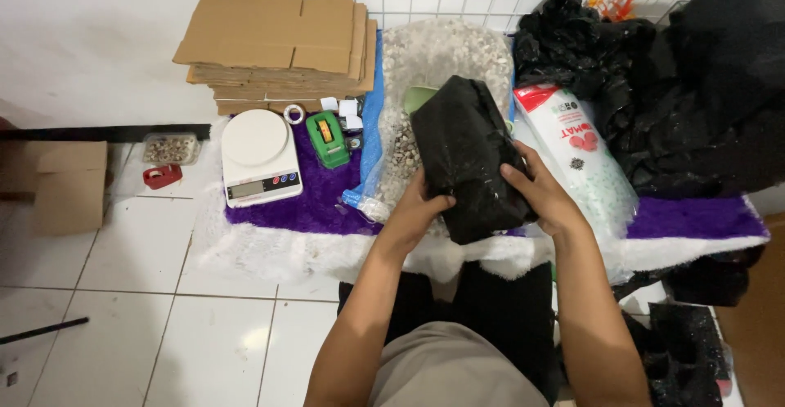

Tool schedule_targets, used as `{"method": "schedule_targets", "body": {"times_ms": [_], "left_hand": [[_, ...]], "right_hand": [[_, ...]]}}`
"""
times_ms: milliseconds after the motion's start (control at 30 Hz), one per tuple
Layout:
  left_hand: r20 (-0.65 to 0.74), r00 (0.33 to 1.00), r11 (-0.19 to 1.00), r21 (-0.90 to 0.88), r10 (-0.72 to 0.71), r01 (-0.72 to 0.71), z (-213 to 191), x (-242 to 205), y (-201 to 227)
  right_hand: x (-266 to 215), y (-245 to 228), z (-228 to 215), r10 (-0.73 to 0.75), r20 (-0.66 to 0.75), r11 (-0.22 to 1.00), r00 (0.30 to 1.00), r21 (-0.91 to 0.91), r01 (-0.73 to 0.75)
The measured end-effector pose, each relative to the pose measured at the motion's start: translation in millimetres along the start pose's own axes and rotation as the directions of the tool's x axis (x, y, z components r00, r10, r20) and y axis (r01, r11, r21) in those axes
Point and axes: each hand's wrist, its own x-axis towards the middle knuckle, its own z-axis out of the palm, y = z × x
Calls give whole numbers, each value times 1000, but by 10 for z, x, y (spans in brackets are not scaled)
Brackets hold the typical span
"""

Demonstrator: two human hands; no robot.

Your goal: The person seals a black plastic bag with tape, then scoops small stones from a bulk bag into a small clear plastic bag using a green scoop. They weigh the small bag on a digital scale, adjust the contents, and place the small bag into a black plastic bag. Finally, they place the black bag into a cardboard box.

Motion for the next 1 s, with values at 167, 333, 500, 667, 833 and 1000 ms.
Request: {"method": "schedule_targets", "body": {"times_ms": [167, 333, 500, 667, 833, 1000], "left_hand": [[-42, 993, 955, -281, -114, 98, 283, -212, 432], [-263, 906, 938, -193, -333, 289, 527, -251, 1035], [-314, 903, 835, 376, -293, 401, 524, -268, 1011], [-282, 927, 867, 363, -248, 342, 690, -317, 1240], [-284, 907, 858, 326, -311, 396, 618, -303, 1251], [-271, 924, 925, 192, -271, 328, 497, -359, 1193]], "right_hand": [[-43, -36, 52, 5, -14, 1000, 1000, -27, -5], [-121, -128, 93, -15, -15, 996, 1000, -83, 14], [-145, -138, 161, -78, 29, 989, 996, -126, 81], [-283, -403, 352, -33, 56, 937, 998, -346, 51], [-464, -442, 439, -74, 104, 928, 992, -357, 107], [-376, 3, 295, -293, 149, 954, 945, -17, 298]]}}
